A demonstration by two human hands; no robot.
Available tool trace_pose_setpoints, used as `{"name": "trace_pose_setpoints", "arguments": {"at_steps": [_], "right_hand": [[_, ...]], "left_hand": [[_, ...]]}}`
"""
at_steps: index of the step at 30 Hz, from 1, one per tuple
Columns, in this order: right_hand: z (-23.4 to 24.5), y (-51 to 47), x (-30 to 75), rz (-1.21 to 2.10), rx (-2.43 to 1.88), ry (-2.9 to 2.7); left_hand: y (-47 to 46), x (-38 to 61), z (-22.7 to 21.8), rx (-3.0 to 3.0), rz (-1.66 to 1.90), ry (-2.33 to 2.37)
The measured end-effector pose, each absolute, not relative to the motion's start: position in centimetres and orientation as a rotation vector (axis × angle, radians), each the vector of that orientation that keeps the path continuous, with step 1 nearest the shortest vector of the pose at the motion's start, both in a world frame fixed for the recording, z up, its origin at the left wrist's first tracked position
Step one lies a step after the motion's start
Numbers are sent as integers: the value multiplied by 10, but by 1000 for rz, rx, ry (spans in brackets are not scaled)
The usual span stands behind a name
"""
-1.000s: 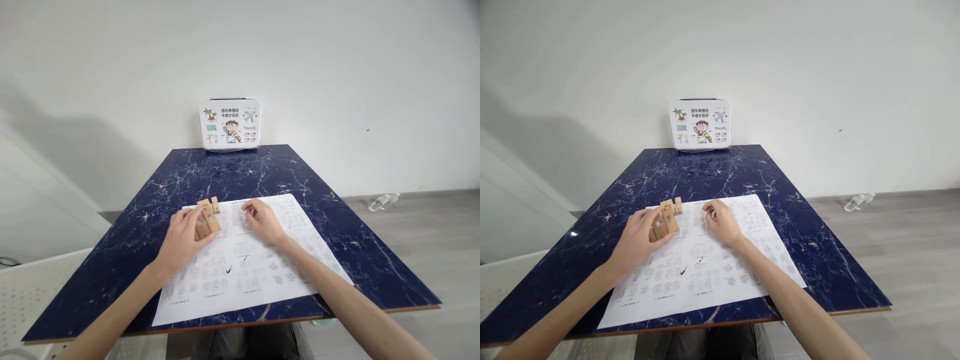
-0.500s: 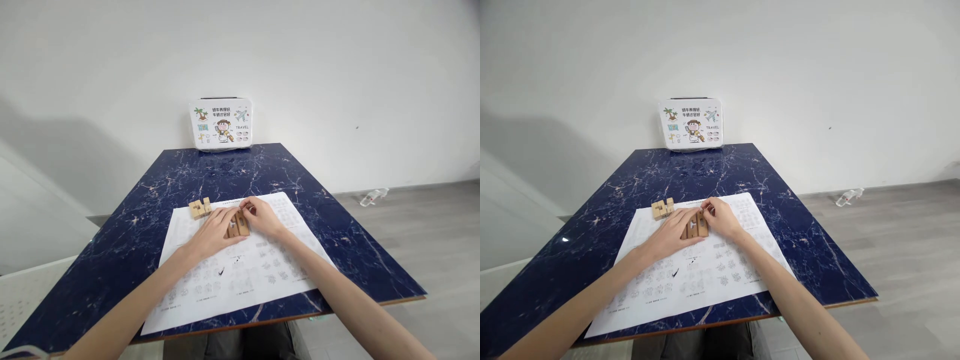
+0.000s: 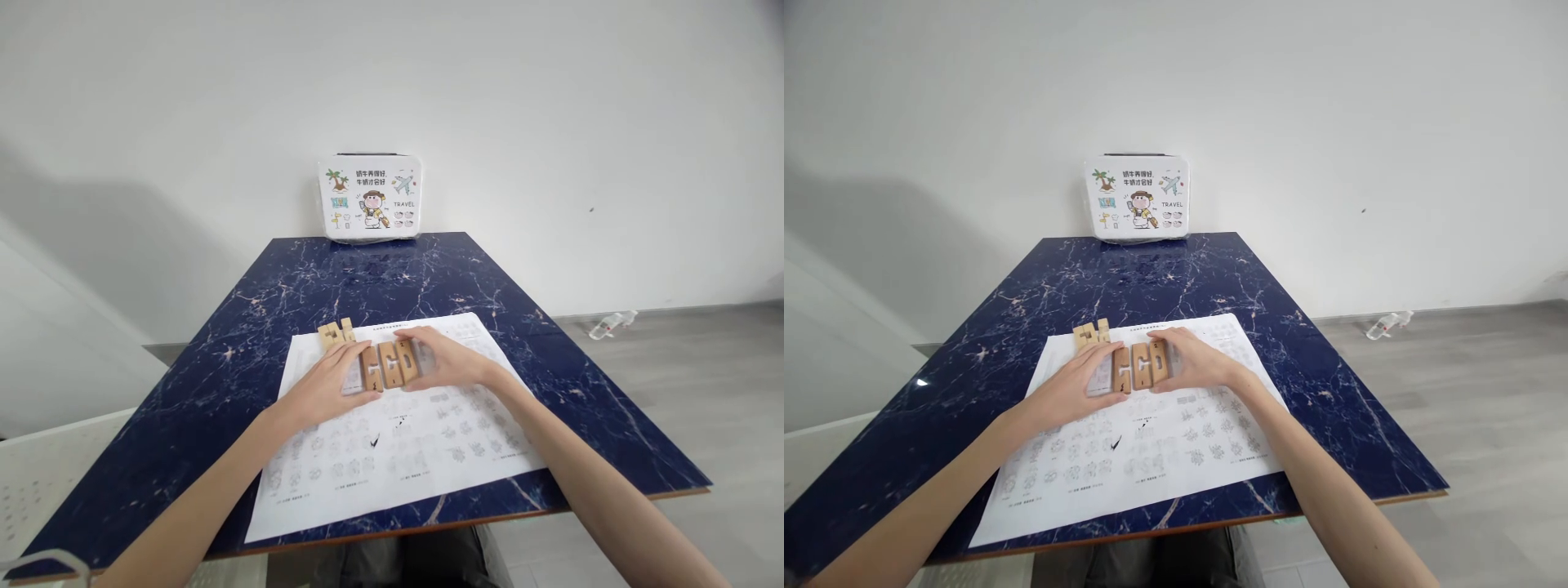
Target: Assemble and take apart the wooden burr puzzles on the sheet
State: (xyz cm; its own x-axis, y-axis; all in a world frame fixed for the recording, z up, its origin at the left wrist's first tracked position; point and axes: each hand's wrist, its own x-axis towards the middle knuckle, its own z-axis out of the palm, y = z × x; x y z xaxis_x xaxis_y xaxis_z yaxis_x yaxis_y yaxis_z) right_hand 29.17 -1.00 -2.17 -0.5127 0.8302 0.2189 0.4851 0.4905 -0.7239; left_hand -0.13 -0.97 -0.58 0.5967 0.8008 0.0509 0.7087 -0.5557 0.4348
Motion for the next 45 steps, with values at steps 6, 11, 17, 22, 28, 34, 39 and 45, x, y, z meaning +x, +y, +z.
{"name": "trace_pose_setpoints", "arguments": {"at_steps": [6,11,17,22,28,34,39,45], "right_hand": [[-27,-6,285,767,-1067,-2046],[-28,-5,283,642,-1221,-2004],[-19,-11,287,767,-1196,-2164],[-13,-19,293,886,-1193,-2332],[-12,-22,292,844,-1212,-2402],[-13,-21,292,802,-1149,-2397],[-10,-21,291,835,-1095,-2303],[-17,-16,284,931,-993,-2031]], "left_hand": [[-11,0,-2,2534,446,1129],[-14,0,4,2526,519,1075],[-15,-2,5,2426,401,984],[-17,-3,6,2352,354,1049],[-16,-5,11,2373,249,1061],[-8,-13,10,2502,272,1030],[-3,-17,9,2520,360,929],[0,-17,15,2434,224,947]]}}
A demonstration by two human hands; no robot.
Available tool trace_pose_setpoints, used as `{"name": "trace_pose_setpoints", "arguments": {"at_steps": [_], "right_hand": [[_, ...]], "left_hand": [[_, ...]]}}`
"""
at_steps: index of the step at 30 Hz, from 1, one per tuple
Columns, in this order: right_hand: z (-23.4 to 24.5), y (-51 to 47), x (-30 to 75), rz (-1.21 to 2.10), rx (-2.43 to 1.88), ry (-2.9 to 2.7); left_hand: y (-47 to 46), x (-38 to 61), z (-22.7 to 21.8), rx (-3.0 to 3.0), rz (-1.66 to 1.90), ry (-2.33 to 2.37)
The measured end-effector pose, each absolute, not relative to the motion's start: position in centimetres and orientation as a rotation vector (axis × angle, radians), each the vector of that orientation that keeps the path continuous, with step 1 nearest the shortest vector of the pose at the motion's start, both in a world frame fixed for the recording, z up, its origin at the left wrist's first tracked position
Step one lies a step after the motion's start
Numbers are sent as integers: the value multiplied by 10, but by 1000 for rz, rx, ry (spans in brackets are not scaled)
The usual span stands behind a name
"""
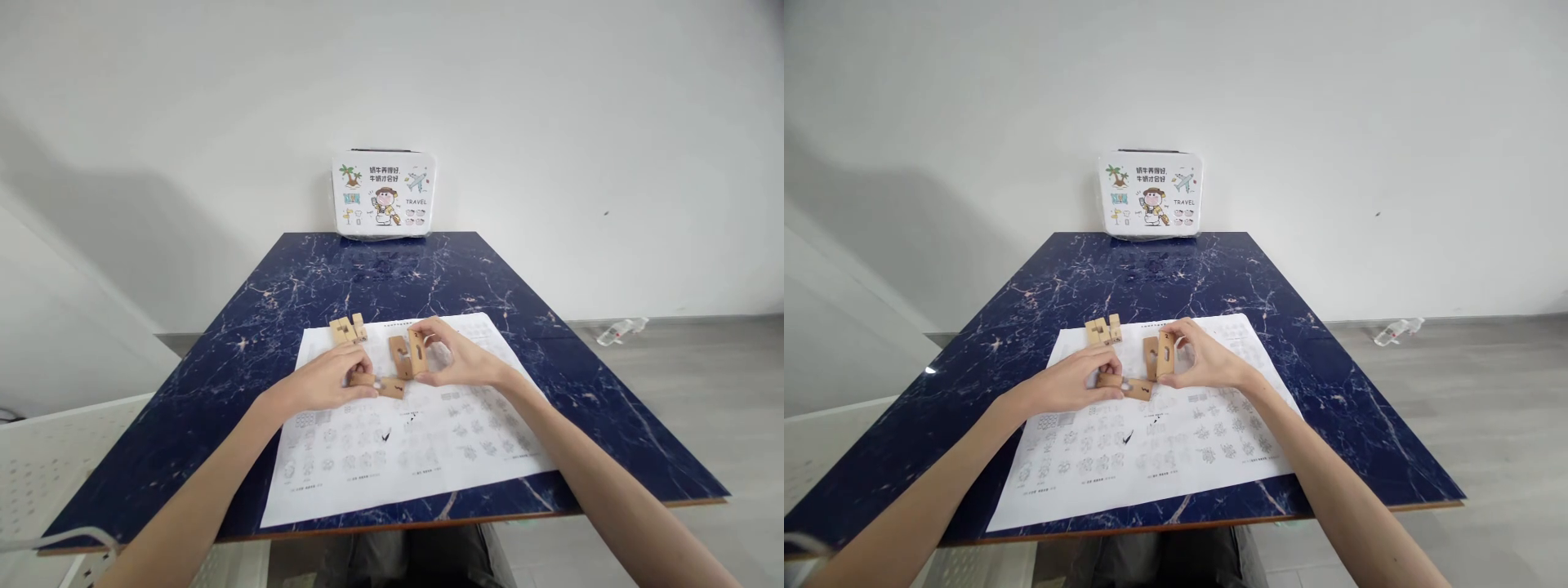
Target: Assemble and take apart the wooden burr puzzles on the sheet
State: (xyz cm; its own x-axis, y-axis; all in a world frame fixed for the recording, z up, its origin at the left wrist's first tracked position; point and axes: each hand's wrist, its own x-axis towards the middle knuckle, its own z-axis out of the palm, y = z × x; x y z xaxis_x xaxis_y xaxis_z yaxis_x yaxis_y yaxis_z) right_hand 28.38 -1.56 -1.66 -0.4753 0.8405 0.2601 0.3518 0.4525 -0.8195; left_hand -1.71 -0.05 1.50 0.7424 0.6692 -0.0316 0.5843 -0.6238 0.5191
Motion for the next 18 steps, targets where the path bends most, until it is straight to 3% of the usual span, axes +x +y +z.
{"name": "trace_pose_setpoints", "arguments": {"at_steps": [4,9,18], "right_hand": [[-19,-14,278,1103,-873,-1855],[-22,-14,272,1294,-772,-1658],[-25,-15,262,1257,-731,-1638]], "left_hand": [[-6,-13,22,2311,215,942],[-12,-2,21,1852,479,858],[-9,8,0,1250,729,824]]}}
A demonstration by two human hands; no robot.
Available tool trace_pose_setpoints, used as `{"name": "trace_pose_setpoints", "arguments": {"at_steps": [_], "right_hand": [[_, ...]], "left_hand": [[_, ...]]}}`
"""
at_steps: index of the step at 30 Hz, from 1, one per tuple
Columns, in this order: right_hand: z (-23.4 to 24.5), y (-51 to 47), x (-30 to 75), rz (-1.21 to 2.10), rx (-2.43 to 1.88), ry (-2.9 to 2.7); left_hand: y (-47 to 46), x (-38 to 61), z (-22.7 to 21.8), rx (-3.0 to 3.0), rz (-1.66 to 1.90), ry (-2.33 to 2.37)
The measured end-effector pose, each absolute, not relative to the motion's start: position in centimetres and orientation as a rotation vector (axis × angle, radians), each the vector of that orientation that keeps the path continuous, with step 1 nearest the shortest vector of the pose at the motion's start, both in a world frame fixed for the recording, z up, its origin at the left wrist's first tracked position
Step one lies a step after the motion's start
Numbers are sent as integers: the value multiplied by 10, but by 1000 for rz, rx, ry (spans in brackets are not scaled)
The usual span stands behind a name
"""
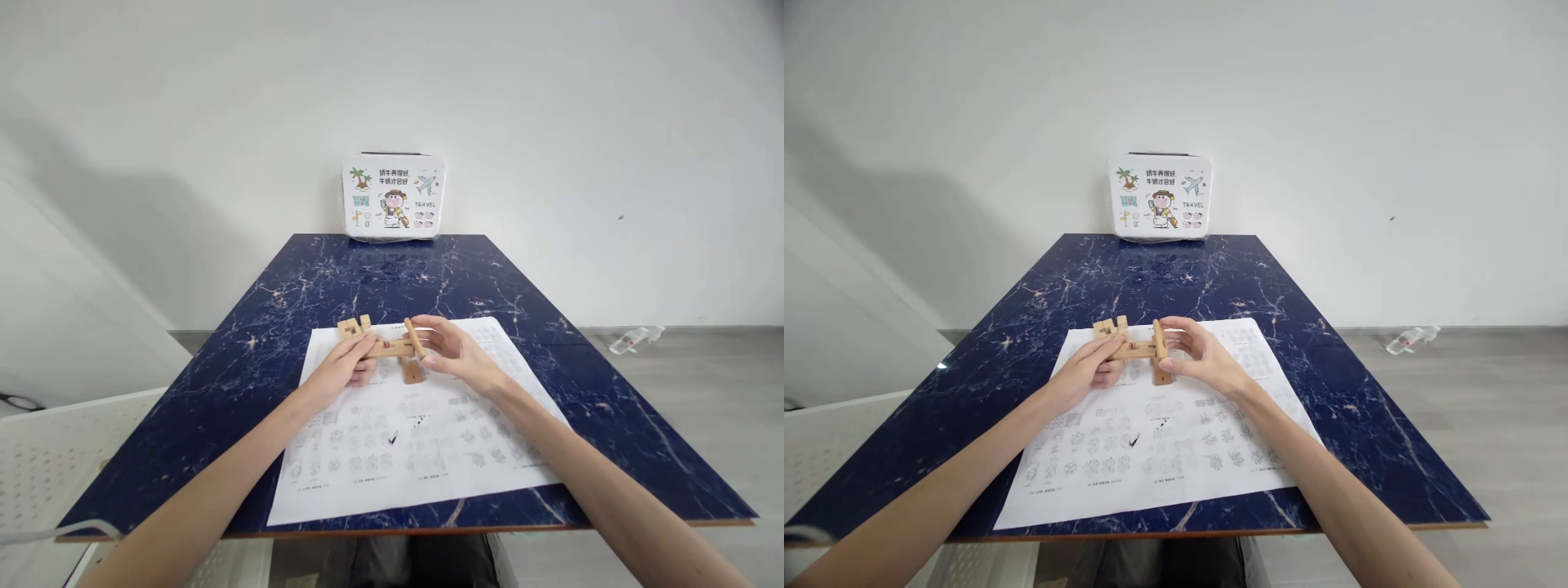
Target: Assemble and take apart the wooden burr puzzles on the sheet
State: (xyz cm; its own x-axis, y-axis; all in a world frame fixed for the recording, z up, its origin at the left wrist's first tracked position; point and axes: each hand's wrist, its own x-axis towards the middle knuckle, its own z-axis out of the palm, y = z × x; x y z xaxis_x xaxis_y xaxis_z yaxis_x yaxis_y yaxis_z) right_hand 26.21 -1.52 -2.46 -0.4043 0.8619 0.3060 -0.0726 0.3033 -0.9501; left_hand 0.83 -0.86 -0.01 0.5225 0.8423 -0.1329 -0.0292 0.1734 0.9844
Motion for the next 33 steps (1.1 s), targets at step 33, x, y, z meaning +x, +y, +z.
{"name": "trace_pose_setpoints", "arguments": {"at_steps": [33], "right_hand": [[-22,-39,235,732,-851,-1989]], "left_hand": [[-27,23,-6,1494,661,914]]}}
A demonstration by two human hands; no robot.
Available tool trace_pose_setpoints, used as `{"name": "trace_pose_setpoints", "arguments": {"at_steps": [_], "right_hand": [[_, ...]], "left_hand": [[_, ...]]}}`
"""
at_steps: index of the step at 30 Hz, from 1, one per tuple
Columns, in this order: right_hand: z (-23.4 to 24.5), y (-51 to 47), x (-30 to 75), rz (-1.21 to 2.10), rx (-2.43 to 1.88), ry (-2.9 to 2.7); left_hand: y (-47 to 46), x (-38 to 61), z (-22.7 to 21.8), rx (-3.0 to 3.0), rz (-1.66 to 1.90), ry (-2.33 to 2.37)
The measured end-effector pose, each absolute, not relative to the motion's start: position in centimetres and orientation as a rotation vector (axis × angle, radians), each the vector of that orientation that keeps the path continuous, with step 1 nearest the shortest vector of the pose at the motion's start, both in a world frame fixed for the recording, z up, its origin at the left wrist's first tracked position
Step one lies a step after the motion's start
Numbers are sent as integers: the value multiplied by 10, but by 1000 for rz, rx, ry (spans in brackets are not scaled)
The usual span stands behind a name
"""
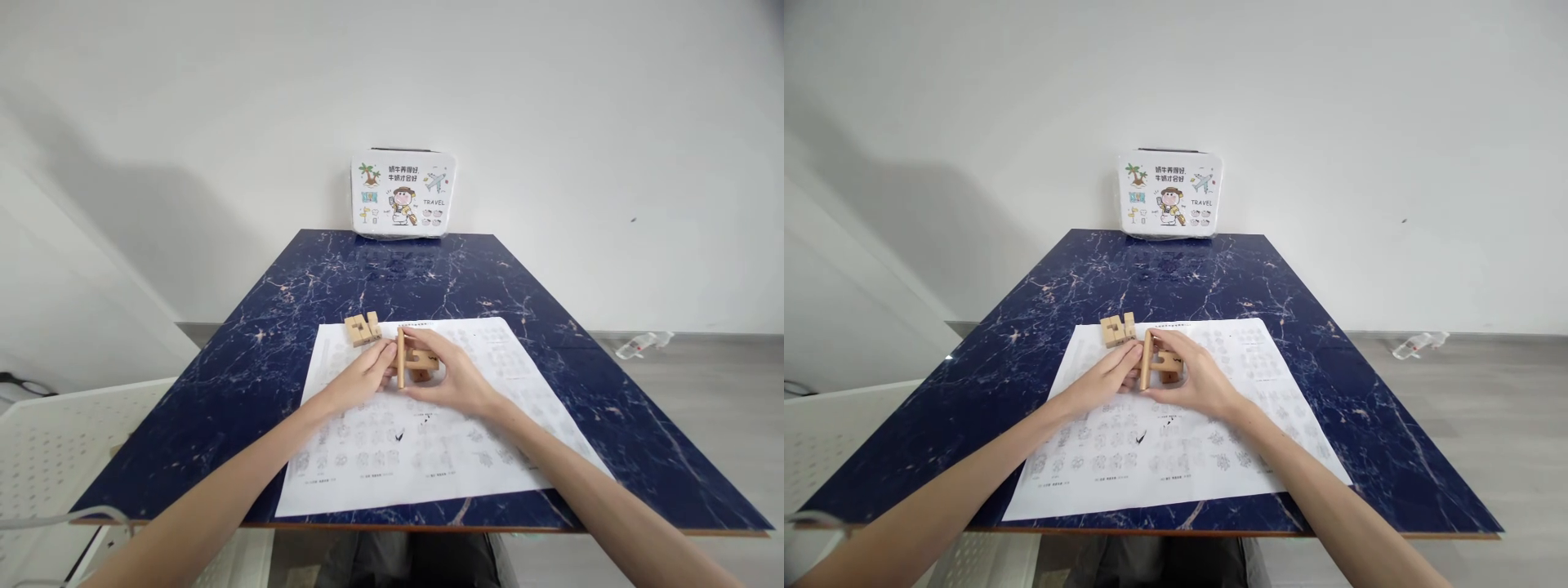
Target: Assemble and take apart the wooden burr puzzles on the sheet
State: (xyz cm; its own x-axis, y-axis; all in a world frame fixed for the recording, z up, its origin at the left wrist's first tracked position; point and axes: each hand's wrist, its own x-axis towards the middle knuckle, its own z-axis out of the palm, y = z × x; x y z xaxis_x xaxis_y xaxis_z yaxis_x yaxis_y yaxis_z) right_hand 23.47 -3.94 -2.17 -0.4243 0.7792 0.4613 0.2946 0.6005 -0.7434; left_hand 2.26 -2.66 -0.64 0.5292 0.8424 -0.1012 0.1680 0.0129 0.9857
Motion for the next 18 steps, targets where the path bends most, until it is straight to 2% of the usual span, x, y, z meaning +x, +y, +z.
{"name": "trace_pose_setpoints", "arguments": {"at_steps": [18], "right_hand": [[-22,-40,235,628,-843,-2044]], "left_hand": [[-26,26,0,1512,677,860]]}}
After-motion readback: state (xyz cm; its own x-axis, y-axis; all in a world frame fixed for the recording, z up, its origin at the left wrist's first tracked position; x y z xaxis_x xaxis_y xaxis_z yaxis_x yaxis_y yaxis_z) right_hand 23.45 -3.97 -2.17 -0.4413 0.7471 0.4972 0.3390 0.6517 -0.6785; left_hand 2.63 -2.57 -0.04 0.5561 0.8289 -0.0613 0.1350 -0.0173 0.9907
